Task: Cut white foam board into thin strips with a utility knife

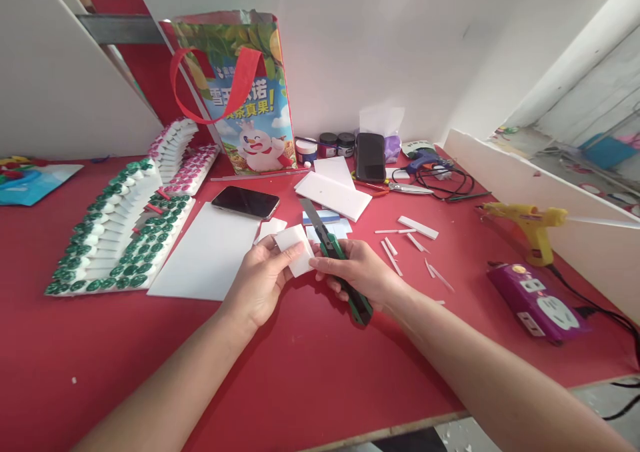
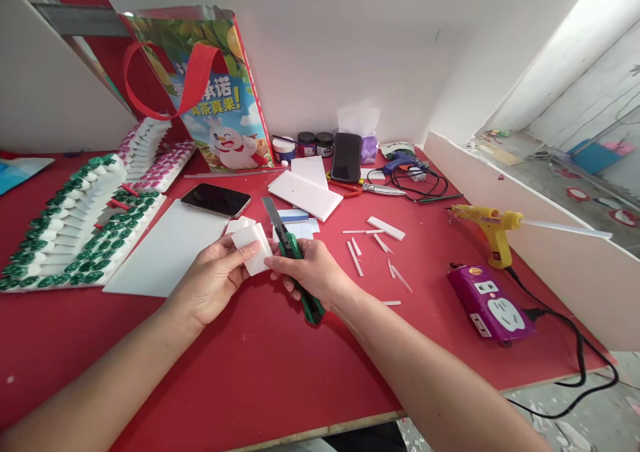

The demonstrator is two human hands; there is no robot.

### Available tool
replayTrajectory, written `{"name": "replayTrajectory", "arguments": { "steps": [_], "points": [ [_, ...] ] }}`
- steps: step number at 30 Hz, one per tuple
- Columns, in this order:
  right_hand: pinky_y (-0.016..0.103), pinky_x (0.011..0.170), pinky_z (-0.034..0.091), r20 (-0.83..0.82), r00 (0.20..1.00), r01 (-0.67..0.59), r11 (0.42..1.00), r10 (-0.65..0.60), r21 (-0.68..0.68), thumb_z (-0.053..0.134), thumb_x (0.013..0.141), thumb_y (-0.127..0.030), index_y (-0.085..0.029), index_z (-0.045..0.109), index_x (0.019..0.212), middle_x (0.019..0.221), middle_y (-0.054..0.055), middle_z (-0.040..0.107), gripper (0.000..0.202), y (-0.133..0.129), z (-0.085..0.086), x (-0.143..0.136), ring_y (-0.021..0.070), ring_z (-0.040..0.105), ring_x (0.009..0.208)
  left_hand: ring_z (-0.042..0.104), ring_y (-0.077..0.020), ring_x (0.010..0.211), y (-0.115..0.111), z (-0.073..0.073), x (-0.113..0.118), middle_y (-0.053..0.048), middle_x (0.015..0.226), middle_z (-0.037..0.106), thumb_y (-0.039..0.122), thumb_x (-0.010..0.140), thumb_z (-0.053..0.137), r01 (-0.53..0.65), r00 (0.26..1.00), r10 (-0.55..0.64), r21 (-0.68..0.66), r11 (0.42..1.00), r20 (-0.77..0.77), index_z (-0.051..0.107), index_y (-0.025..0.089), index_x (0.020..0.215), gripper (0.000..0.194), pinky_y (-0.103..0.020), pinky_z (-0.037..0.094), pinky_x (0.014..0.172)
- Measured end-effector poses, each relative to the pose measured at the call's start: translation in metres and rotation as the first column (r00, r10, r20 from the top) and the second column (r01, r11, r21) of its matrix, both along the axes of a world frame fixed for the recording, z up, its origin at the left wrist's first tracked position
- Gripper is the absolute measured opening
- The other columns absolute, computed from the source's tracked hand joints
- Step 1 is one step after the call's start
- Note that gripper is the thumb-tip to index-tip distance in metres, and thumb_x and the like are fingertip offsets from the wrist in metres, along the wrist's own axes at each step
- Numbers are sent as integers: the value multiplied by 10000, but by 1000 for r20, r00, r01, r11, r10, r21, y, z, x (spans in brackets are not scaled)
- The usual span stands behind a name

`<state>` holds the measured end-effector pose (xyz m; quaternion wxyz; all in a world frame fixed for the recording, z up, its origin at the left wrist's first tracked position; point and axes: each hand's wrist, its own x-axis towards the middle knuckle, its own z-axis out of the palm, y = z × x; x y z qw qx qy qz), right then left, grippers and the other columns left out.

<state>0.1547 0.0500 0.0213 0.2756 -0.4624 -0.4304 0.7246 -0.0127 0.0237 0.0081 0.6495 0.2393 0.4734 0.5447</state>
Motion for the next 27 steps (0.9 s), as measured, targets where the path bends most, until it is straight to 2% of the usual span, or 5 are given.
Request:
{"name": "replayTrajectory", "arguments": {
  "steps": [7, 13, 19, 22, 27],
  "points": [
    [187, 356, 315, -79, 996, 30, 999, -32, -27, 824, 663, -317, -168, 583, 796, 596, -40, 552, 313, 4, -2, 6, 54, 402, 433, 599, -251, 1247, -2, 6, -1, -109, 1275, 680, 235, 902, 648, 152, 975, -160, 63, 986, 153, 680, 161, 1160, 270, -358, 492, 1069],
    [184, 381, 314, -160, 987, 24, 998, -32, -53, 862, 631, -317, -164, 576, 790, 605, -60, 512, 361, 2, 5, 10, 42, 397, 458, 472, -253, 1376, -1, 3, -10, -90, 1344, 641, 219, 887, 662, 243, 947, -265, 135, 961, 183, 665, 173, 1227, 343, -347, 417, 1146],
    [177, 380, 318, -177, 984, 12, 999, -20, -44, 843, 664, -294, -167, 570, 829, 606, -58, 534, 343, 1, 9, 13, 42, 407, 459, 384, -287, 1429, -1, 1, -16, -89, 1380, 614, 139, 842, 672, 271, 933, -304, 180, 946, 191, 667, 176, 1235, 396, -423, 341, 1195],
    [176, 379, 321, -186, 982, 8, 999, -16, -45, 856, 643, -297, -170, 561, 838, 601, -64, 529, 375, 1, 11, 14, 42, 401, 458, 371, -268, 1436, 0, -2, -15, -76, 1361, 632, 106, 844, 659, 249, 934, -285, 183, 951, 215, 667, 184, 1232, 396, -407, 301, 1213],
    [177, 376, 313, -171, 985, 0, 999, -7, -41, 854, 640, -317, -171, 576, 876, 603, -67, 516, 393, 3, 8, 14, 46, 399, 461, 502, -233, 1350, 3, -4, -14, -67, 1262, 696, 67, 849, 655, 239, 912, -278, 161, 958, 300, 684, 178, 1193, 362, -357, 354, 1181]
  ]
}}
